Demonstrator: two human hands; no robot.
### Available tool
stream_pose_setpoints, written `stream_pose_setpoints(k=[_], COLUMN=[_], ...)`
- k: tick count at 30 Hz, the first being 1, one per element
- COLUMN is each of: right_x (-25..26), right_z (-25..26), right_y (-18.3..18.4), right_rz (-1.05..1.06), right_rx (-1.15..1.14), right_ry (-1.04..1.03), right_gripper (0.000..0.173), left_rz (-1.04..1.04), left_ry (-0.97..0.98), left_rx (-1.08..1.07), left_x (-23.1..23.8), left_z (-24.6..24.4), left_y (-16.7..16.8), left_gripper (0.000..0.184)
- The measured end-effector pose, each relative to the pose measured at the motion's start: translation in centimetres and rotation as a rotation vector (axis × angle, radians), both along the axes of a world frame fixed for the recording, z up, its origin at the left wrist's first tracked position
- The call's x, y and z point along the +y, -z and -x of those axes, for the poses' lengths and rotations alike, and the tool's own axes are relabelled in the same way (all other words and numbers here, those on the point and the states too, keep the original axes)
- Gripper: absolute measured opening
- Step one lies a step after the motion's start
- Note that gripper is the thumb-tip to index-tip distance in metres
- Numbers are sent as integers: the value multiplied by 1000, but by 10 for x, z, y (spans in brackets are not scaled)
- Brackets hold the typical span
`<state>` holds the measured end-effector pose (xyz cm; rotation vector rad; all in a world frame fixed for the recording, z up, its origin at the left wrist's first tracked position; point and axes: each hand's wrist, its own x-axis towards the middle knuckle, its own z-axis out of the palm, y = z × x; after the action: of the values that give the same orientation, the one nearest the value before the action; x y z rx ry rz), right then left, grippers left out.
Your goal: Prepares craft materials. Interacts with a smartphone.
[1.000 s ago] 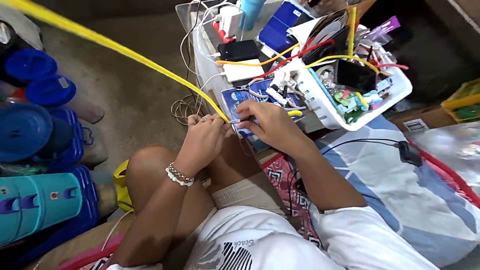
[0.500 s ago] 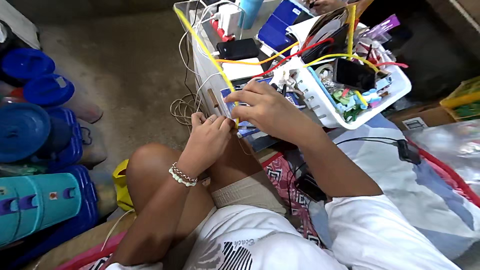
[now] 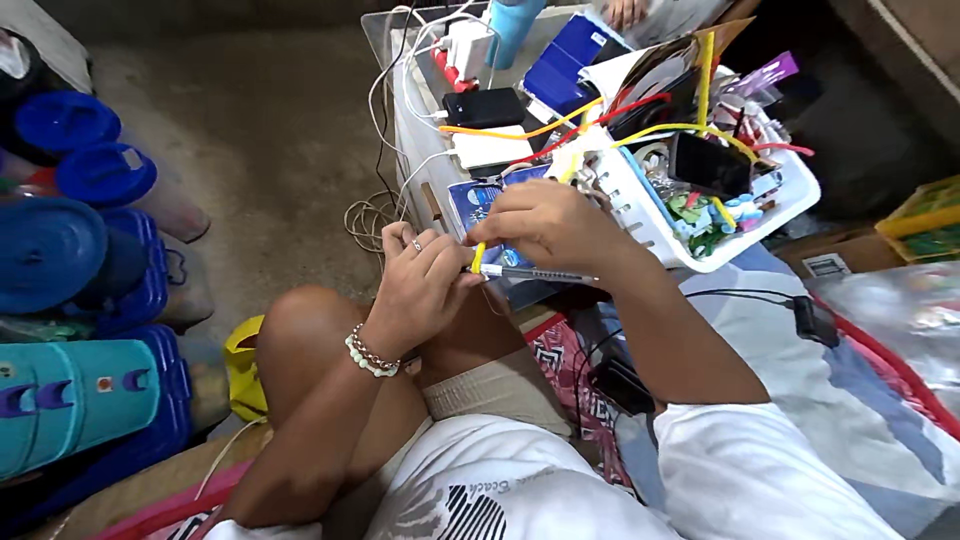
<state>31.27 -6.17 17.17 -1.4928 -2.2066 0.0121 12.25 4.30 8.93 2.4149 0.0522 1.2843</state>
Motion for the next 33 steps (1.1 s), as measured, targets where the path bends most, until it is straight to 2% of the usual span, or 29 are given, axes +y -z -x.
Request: stream_pose_setpoints(k=[2, 5, 8, 11, 15, 18, 21, 25, 30, 33], right_x=[-4, -8, -9, -13, -15, -9, 5, 21, 17, 9], right_z=[9, 27, 41, 49, 47, 31, 3, -22, -18, -4], right_y=[1, 7, 7, 0, -26, -46, -55, -46, -27, -15], right_rz=[60, 87, 92, 27, -9, 74, 231, 365, 463, 482], right_rx=[46, 30, -33, -146, -298, -301, -170, 89, 324, 471], right_ry=[42, 138, 202, 254, 272, 201, 40, -184, -200, -189], right_gripper=[21, 25, 27, 28, 27, 28, 26, 23, 21, 24], left_rz=[21, 43, 13, -46, -161, -218, -229, -217, -106, -36], left_ry=[-94, -277, -454, -537, -440, -346, -245, -176, -97, -127], left_rx=[-53, -61, 34, 165, 230, 242, 212, 104, -32, -95], left_x=[0, 1, 4, 6, 6, 2, 0, -2, -4, -5], left_z=[0, 2, 3, 4, 5, 4, 5, 7, 5, 7], left_y=[1, 0, -4, -8, -11, -10, -8, -6, 0, 2], left_gripper=[36, 31, 27, 25, 20, 15, 18, 22, 26, 29])
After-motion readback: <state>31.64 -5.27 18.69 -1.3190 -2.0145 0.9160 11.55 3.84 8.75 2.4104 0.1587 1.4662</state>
